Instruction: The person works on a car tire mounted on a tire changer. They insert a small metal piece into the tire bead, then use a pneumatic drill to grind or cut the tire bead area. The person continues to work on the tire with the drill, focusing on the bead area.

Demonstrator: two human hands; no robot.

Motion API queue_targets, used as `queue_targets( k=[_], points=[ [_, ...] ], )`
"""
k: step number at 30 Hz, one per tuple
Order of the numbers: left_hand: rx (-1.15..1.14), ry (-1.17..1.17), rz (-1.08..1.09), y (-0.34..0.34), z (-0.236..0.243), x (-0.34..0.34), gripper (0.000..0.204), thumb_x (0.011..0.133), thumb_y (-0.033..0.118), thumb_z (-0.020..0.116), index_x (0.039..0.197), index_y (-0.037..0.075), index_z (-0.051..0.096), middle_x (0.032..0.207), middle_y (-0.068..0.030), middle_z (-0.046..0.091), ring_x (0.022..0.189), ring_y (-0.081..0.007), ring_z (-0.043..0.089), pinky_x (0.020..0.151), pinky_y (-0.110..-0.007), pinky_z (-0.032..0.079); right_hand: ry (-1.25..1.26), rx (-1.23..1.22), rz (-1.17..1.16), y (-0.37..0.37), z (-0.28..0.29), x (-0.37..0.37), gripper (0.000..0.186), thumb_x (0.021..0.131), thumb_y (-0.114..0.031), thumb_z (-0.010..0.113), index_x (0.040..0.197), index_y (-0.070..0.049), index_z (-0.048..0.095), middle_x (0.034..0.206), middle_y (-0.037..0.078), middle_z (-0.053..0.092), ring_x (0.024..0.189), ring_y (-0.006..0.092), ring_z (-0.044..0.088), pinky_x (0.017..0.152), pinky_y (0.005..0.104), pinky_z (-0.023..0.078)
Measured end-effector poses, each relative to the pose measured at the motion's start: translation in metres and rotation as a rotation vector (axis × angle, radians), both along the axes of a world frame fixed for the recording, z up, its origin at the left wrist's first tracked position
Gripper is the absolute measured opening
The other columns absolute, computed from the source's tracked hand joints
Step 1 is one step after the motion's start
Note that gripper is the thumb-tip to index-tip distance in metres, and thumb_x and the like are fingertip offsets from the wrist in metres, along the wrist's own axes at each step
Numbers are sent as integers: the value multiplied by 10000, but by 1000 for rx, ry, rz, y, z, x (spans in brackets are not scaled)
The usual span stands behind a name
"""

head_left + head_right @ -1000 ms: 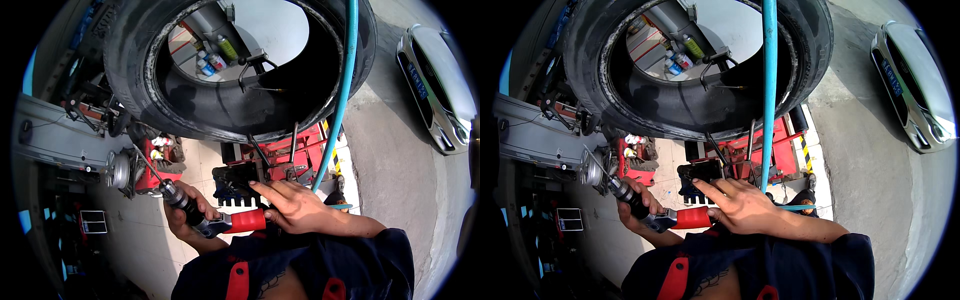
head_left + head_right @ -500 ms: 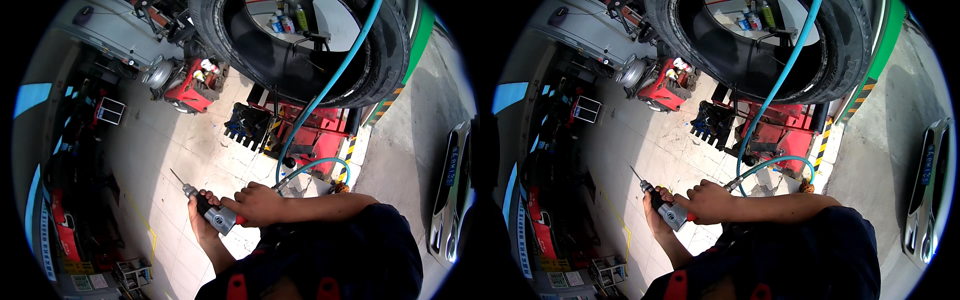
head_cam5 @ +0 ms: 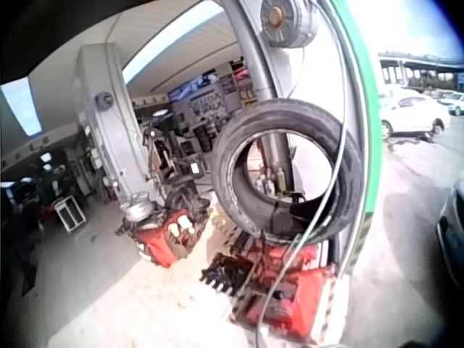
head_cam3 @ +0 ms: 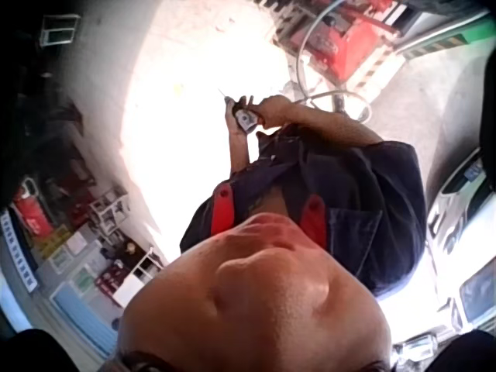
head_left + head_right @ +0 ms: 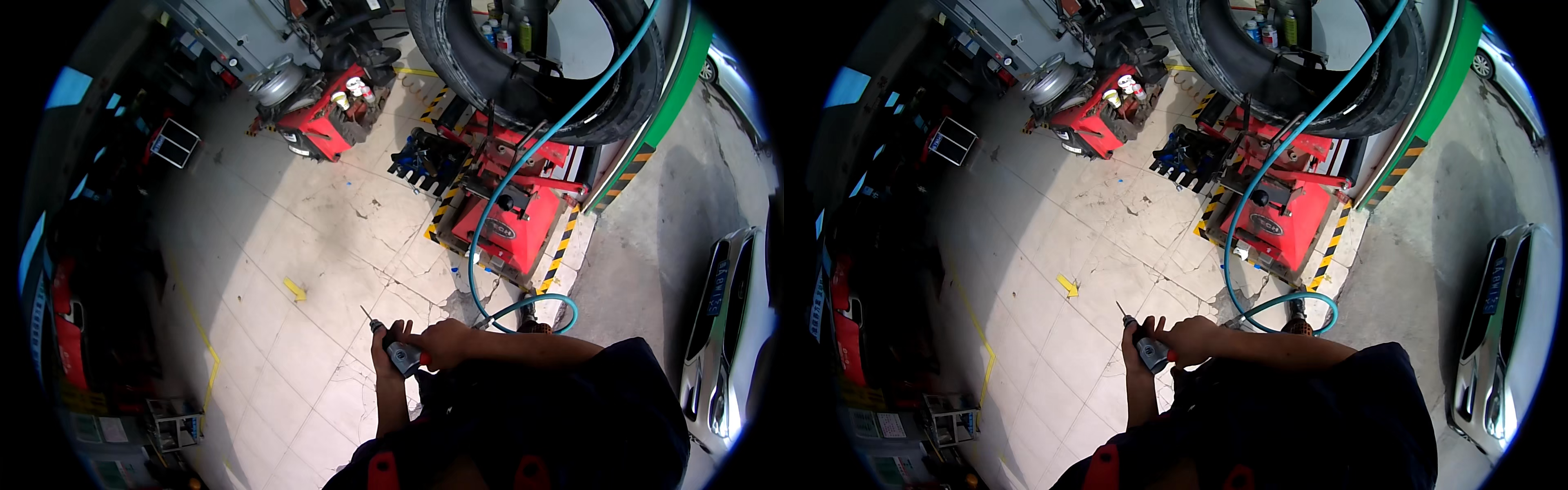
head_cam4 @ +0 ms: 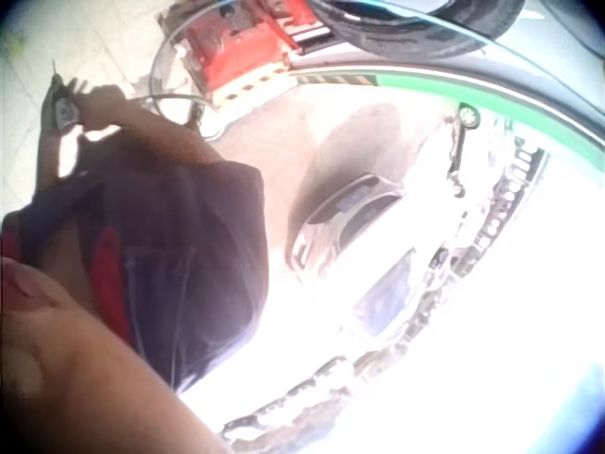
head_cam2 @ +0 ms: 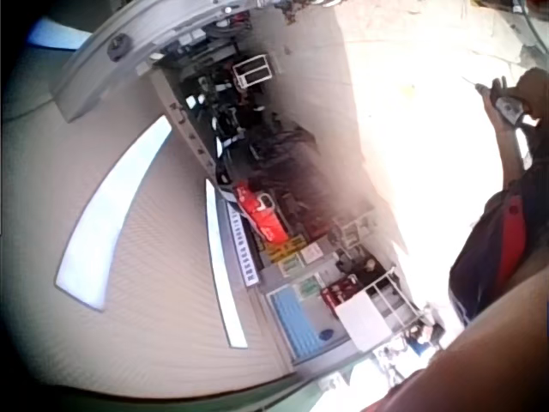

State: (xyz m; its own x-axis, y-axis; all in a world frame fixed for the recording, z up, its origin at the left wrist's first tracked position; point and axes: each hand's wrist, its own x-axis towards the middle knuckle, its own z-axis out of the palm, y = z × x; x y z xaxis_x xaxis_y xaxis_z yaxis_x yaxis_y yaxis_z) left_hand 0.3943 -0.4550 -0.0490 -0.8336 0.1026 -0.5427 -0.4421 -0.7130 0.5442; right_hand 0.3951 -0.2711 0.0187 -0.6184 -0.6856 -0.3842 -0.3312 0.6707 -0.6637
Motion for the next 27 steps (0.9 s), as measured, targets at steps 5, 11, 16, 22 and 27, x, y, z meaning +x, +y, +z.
queue_targets(
  k=[5, 11, 16, 22, 27],
  points=[
    [152, -85, -48, -7, -20, 24, 318, 817, 229, 580, 942, -63, 563, 876, -135, 634, 1122, -336, 533, 939, -382, 450, -20, 21, -61, -5, -7, 23, 716, 686, -276, 662, 1308, -112, 345, 891, 168, 635, 851, 340, 627, 743, 434, 498],
    [124, -15, -229, 28, 14, 28, 355, 863, 149, 548, 1116, -94, 493, 980, -144, 586, 1202, -313, 472, 964, -345, 445, 4, -240, -433, -1, -28, 81, 603, 645, -219, 663, 1175, -71, 415, 860, 189, 635, 806, 372, 624, 704, 460, 494],
    [347, 172, -350, 85, 60, 52, 697, 936, 545, 282, 1182, -82, 460, 1148, -201, 580, 1229, -271, 450, 1058, -365, 333, -11, -614, -558, 57, -10, 124, 715, 612, -130, 709, 1254, -49, 403, 952, 200, 617, 904, 362, 612, 789, 397, 485],
    [-736, 321, -343, 192, -37, 53, 530, 918, 409, 501, 1265, 24, 391, 1348, -184, 401, 1237, -234, 396, 1043, -349, 284, -245, -1291, -824, 188, 10, 217, 728, 514, -75, 710, 1178, 49, 438, 738, 78, 564, 654, 191, 540, 623, 280, 433],
    [-994, 646, -614, 334, -104, 97, 649, 859, 429, 572, 1293, -3, 354, 1338, -236, 380, 1270, -362, 345, 1038, -438, 275, -8, -1768, -789, 265, 52, 307, 625, 545, -102, 734, 1079, -1, 425, 602, 49, 476, 502, 165, 469, 497, 300, 371]
  ],
)
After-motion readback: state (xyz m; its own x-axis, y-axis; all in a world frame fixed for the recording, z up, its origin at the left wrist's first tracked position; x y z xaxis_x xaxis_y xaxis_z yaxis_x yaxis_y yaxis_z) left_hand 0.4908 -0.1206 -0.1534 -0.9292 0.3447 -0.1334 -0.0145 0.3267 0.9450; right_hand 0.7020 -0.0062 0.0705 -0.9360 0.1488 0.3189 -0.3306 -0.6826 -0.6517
